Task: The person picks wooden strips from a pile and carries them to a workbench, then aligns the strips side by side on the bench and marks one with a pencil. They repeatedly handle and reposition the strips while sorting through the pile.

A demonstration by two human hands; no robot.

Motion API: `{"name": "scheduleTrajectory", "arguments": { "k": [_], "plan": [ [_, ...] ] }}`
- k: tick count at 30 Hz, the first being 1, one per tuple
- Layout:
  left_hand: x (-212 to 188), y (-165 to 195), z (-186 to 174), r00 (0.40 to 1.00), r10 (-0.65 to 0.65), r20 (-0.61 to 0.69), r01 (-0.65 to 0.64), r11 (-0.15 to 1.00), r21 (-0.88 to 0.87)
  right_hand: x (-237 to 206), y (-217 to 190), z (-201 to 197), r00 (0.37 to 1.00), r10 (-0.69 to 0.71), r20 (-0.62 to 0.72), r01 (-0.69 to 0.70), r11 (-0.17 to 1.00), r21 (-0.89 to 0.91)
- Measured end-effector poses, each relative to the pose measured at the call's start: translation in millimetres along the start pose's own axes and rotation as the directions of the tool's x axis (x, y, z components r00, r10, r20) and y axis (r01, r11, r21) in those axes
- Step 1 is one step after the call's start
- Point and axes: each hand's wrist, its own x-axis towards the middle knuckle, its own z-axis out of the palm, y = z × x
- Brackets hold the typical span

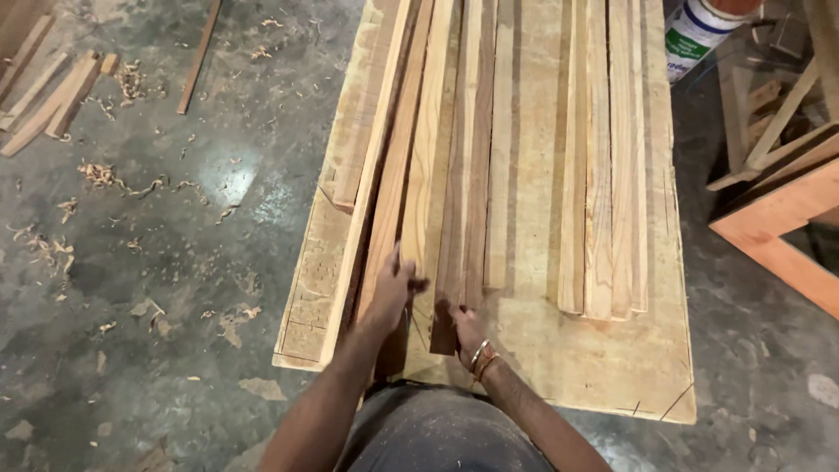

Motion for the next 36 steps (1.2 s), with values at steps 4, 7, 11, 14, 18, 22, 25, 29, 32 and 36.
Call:
{"name": "scheduleTrajectory", "arguments": {
  "k": [4, 7, 11, 14, 18, 22, 25, 29, 32, 36],
  "plan": [
    [-37, -34, -11, 0.996, -0.059, -0.072, 0.067, 0.991, 0.117, 2, 1, -4, 0.998, -0.062, -0.031, 0.06, 0.995, -0.086],
    [-65, -64, -19, 0.998, 0.05, -0.043, -0.042, 0.985, 0.169, 6, 4, -7, 0.998, -0.003, -0.061, -0.002, 0.996, -0.092],
    [-83, -90, -30, 0.995, 0.034, -0.098, 0.004, 0.932, 0.362, 10, 10, -11, 0.999, -0.046, -0.019, 0.045, 0.996, -0.072],
    [-88, -93, -35, 0.99, 0.132, -0.057, -0.086, 0.865, 0.495, 13, 16, -14, 0.999, -0.041, -0.029, 0.038, 0.996, -0.086],
    [-96, -78, -29, 0.983, 0.123, -0.139, 0.001, 0.744, 0.668, 16, 20, -15, 0.972, -0.201, -0.121, 0.132, 0.896, -0.424],
    [-103, -58, -17, 0.961, 0.22, -0.171, -0.002, 0.619, 0.786, 14, 20, -8, 0.919, -0.344, -0.192, 0.169, 0.785, -0.596],
    [-108, -54, -11, 0.949, 0.277, -0.151, -0.017, 0.522, 0.853, 3, 16, 0, 0.788, -0.563, -0.251, 0.003, 0.411, -0.912],
    [-107, -63, -15, 0.922, 0.387, -0.019, -0.149, 0.4, 0.904, -10, 18, 5, 0.823, -0.527, -0.212, 0.064, 0.457, -0.887],
    [-102, -71, -18, 0.923, 0.382, 0.051, -0.204, 0.374, 0.904, -10, 26, 0, 0.885, -0.447, -0.134, 0.107, 0.473, -0.874],
    [-95, -68, -14, 0.961, 0.275, -0.042, -0.07, 0.384, 0.921, 1, 31, -12, 0.873, -0.485, -0.041, 0.203, 0.439, -0.875]
  ]
}}
